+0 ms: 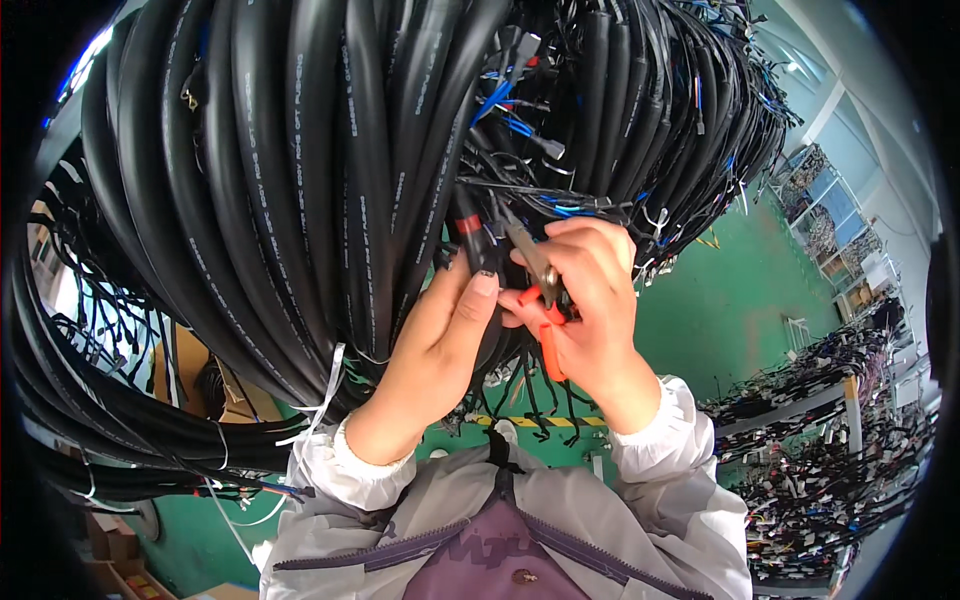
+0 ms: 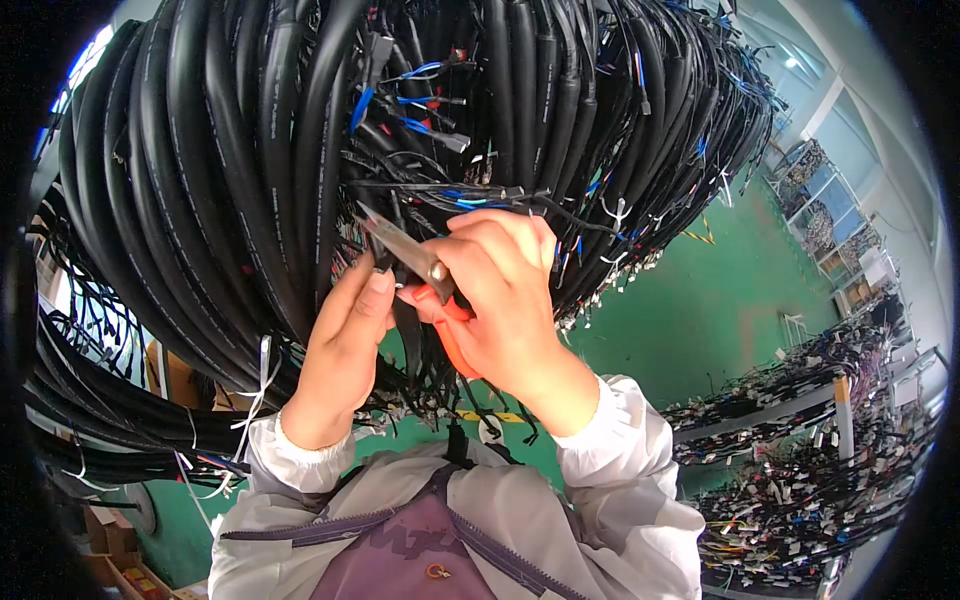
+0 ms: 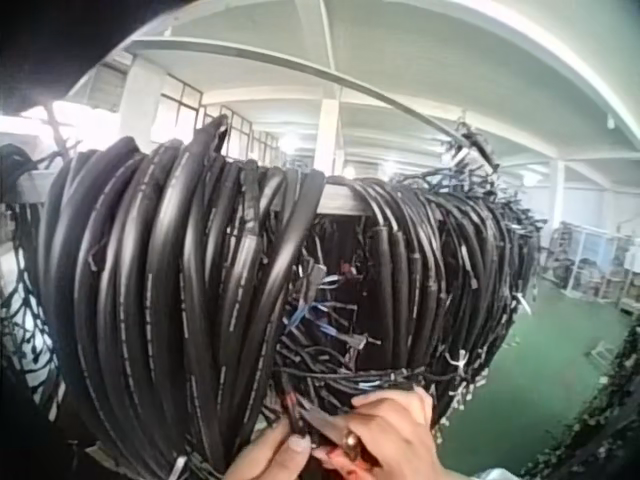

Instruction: Processing bundles of black cables by trimming white plastic ties using scissors in a factory.

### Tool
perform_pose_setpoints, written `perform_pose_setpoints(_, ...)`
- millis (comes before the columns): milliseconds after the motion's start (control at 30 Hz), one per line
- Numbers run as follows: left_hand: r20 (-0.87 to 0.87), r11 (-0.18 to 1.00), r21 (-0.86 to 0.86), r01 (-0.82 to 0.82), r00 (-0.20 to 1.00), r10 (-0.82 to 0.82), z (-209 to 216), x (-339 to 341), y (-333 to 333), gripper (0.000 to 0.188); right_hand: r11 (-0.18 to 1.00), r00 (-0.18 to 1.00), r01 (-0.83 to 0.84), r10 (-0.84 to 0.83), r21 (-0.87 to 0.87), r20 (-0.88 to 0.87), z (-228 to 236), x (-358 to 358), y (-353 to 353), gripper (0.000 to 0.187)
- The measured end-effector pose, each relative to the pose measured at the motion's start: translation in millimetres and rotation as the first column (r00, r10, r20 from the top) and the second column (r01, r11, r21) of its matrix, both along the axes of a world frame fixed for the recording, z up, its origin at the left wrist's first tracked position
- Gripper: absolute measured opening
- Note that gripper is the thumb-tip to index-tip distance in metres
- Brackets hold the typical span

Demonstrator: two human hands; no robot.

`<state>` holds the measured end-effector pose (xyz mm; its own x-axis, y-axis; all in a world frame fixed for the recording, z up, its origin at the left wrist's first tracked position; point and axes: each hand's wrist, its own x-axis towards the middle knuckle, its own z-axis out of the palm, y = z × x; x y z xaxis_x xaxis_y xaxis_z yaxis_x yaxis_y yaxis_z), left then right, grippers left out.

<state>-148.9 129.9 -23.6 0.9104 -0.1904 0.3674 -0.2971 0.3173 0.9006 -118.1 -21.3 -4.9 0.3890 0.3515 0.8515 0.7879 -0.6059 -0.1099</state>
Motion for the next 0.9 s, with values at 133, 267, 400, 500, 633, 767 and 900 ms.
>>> perform_pose_setpoints(133, 0.001, 0.997, 0.055, -0.052, 0.999, 0.052, -0.6, 1.1, -0.5, 0.032, 1.000, 0.995, -0.025, 0.023, 0.019, 0.099, -6.5, 5.4, 3.5, 0.029)
perform_pose_setpoints(267, 0.008, 0.992, -0.115, -0.057, 0.998, 0.058, -9.3, 9.8, -8.6, 0.028, 0.995, 0.997, -0.036, 0.029, 0.088, 0.076, -3.3, 6.4, 5.6, 0.020)
perform_pose_setpoints(400, -0.061, 0.930, -0.339, 0.139, 0.984, -0.170, -17.3, 29.6, -4.7, 0.018, 0.987, 0.997, -0.064, 0.056, 0.150, 0.061, -5.1, 8.1, 8.3, 0.019)
perform_pose_setpoints(500, -0.160, 0.870, -0.484, 0.093, 0.968, -0.192, -9.8, 30.4, -14.4, 0.019, 0.981, 0.997, -0.063, 0.052, 0.181, 0.062, -10.6, 11.2, 9.9, 0.018)
perform_pose_setpoints(633, -0.197, 0.807, -0.563, 0.176, 0.920, -0.339, -19.5, 39.5, -8.0, 0.016, 0.978, 0.998, -0.061, 0.058, 0.201, 0.023, -10.9, 10.8, 10.3, 0.017)
perform_pose_setpoints(767, -0.316, 0.813, -0.579, 0.063, 0.902, -0.294, -12.5, 37.0, -9.6, 0.019, 0.971, 0.991, -0.121, 0.131, 0.207, -0.032, -9.5, 9.5, 10.2, 0.015)
perform_pose_setpoints(900, -0.045, 0.650, -0.669, 0.360, 0.853, -0.519, -34.4, 51.1, -4.5, 0.025, 0.810, 0.819, -0.381, 0.519, 0.445, -0.244, -28.3, 13.3, -3.9, 0.014)
